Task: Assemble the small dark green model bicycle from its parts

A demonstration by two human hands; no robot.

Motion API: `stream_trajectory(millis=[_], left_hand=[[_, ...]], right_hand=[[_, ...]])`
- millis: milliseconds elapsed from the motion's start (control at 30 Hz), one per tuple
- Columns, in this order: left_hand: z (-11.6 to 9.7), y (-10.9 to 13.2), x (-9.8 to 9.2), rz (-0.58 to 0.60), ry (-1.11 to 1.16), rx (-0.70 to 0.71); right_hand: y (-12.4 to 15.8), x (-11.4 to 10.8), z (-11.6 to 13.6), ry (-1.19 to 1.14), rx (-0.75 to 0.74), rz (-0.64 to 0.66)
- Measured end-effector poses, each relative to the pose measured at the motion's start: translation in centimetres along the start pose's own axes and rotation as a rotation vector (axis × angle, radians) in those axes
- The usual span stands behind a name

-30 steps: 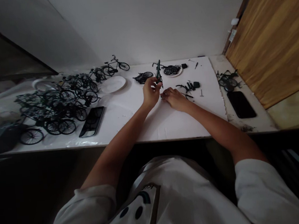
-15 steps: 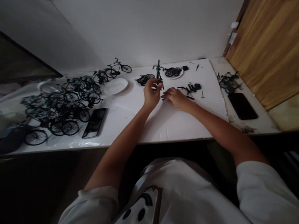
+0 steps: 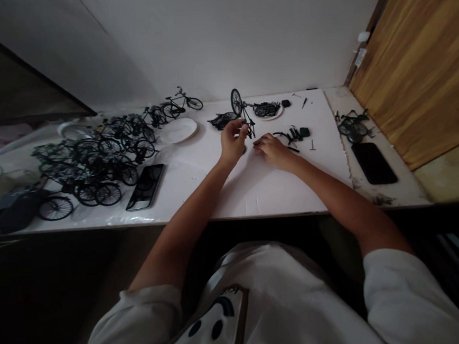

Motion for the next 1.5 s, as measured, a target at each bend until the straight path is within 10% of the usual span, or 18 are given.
stream_trajectory(millis=[633,900,1500], left_hand=[[0.3,0.6,0.9,0.133,0.244,-0.287],[-0.9,1.9,1.6,0.347,0.368,-0.360],[-1.7,2.2,1.5,0.386,0.469,-0.425]], right_hand=[[0.8,-5.4,3.4,-0.224,0.061,-0.322],[0.9,-5.6,3.6,-0.253,0.075,-0.350],[0.9,-5.5,2.8,-0.248,0.104,-0.400]])
Point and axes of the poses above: each hand's wrist, its own y-axis away from the middle knuckle, its own x-axis out of the palm, z = x × y, the point moved 3 cm from there along -y, towards the middle knuckle, and after that the axes turned 3 degrees about x, right-handed, at the moved point
